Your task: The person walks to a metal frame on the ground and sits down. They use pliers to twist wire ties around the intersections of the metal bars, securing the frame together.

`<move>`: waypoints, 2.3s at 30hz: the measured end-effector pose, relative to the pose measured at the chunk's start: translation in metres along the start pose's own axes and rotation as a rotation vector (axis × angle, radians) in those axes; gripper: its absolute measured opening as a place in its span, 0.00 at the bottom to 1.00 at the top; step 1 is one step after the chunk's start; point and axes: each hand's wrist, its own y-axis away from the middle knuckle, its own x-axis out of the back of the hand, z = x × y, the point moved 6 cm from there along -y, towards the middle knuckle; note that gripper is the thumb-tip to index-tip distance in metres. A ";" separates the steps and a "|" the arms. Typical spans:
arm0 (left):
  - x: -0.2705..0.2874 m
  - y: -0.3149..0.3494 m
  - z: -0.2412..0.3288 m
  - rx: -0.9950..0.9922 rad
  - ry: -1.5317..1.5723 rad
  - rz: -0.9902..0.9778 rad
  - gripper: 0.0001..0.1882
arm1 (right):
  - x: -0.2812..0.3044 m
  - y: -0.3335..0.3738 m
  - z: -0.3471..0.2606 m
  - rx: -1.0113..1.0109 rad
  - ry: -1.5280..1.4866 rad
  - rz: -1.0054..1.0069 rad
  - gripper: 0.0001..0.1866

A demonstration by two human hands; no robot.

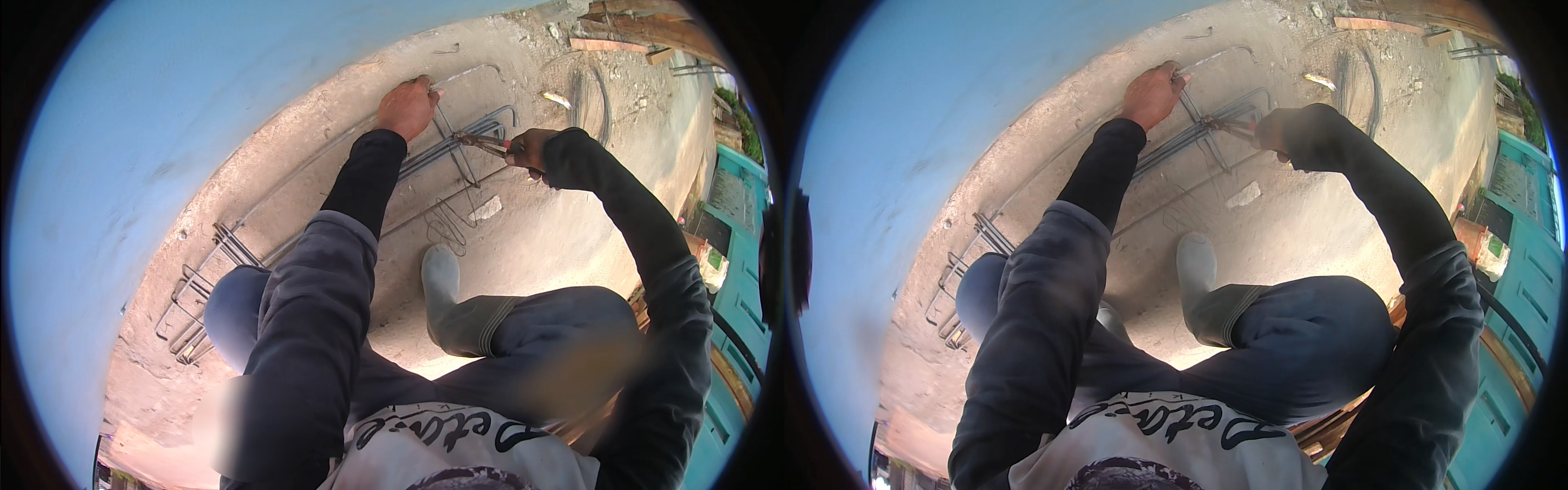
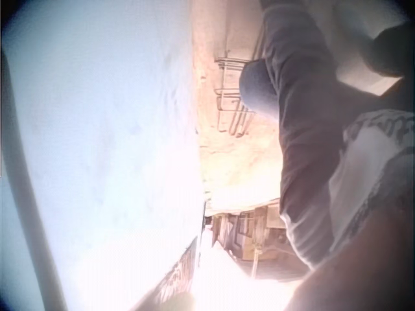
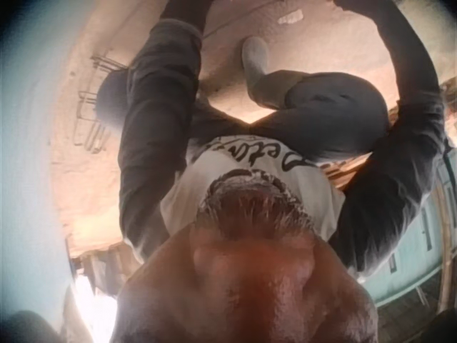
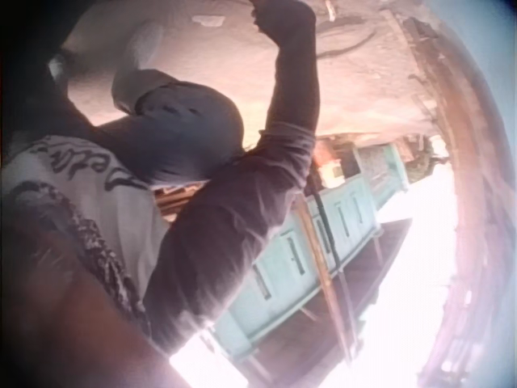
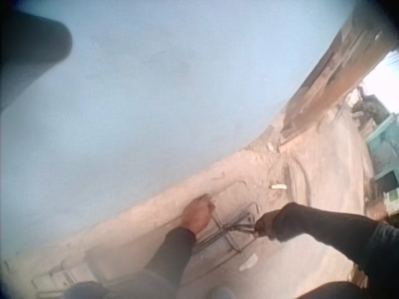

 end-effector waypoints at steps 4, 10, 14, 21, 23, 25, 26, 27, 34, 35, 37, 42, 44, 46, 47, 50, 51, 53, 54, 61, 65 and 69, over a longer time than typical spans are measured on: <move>0.005 -0.002 0.004 0.007 -0.023 0.004 0.21 | 0.003 0.006 0.000 0.084 0.189 0.006 0.15; 0.006 -0.003 -0.001 0.055 0.010 -0.055 0.23 | 0.005 0.006 -0.007 -0.148 -0.037 -0.127 0.15; 0.005 -0.004 -0.006 0.072 0.054 -0.051 0.24 | 0.010 0.012 -0.012 -0.288 -0.352 -0.195 0.17; 0.006 -0.007 0.000 0.040 0.011 -0.031 0.28 | 0.015 0.003 -0.003 -0.364 -0.207 -0.204 0.24; 0.005 -0.006 -0.001 0.052 0.036 -0.062 0.28 | 0.019 -0.001 -0.009 -0.268 0.097 -0.106 0.25; 0.006 -0.003 -0.004 0.049 0.039 -0.055 0.28 | 0.013 0.001 -0.039 -0.071 0.525 0.092 0.26; 0.009 0.000 -0.009 0.046 0.031 -0.029 0.28 | 0.015 0.004 -0.067 -0.166 0.579 -0.014 0.21; 0.010 -0.001 -0.007 0.025 0.032 -0.005 0.28 | 0.018 0.011 -0.074 -0.076 0.736 0.132 0.18; 0.010 -0.003 -0.009 -0.011 -0.026 0.042 0.25 | 0.022 0.018 -0.092 -0.015 1.124 0.363 0.08; 0.010 -0.002 -0.006 -0.042 -0.025 0.069 0.25 | 0.021 0.019 -0.083 -0.074 1.006 0.325 0.10; 0.006 -0.002 -0.005 -0.046 -0.024 0.059 0.24 | 0.017 0.020 -0.060 -0.183 0.767 0.252 0.13; 0.005 -0.005 -0.005 0.035 0.028 -0.038 0.27 | 0.023 0.016 -0.055 -0.183 0.641 0.154 0.17; 0.006 -0.005 -0.008 0.044 0.028 -0.061 0.27 | 0.024 0.014 -0.055 -0.185 0.625 0.164 0.16; 0.006 -0.004 -0.009 0.052 0.043 -0.063 0.27 | 0.025 0.013 -0.055 -0.185 0.611 0.154 0.14; 0.007 -0.004 -0.008 0.053 0.056 -0.051 0.27 | 0.025 0.013 -0.054 -0.202 0.622 0.162 0.14; 0.007 -0.003 -0.006 0.062 0.064 -0.062 0.28 | 0.026 0.016 -0.050 -0.226 0.657 0.190 0.14; 0.007 -0.002 -0.006 0.068 0.062 -0.076 0.28 | 0.026 0.017 -0.049 -0.217 0.668 0.203 0.13; 0.006 -0.003 -0.007 0.069 0.048 -0.092 0.29 | 0.028 0.015 -0.051 -0.208 0.684 0.208 0.13; 0.006 -0.004 -0.009 0.071 0.042 -0.099 0.29 | 0.031 0.012 -0.054 -0.207 0.688 0.201 0.12; 0.006 -0.005 -0.004 0.033 0.031 -0.058 0.31 | 0.024 0.017 -0.057 -0.156 0.670 0.291 0.11; 0.009 -0.006 -0.004 0.021 0.021 -0.046 0.32 | 0.018 0.023 -0.052 -0.103 0.679 0.397 0.11; 0.009 -0.005 -0.003 0.020 0.019 -0.019 0.27 | 0.012 0.024 -0.043 -0.088 0.671 0.447 0.11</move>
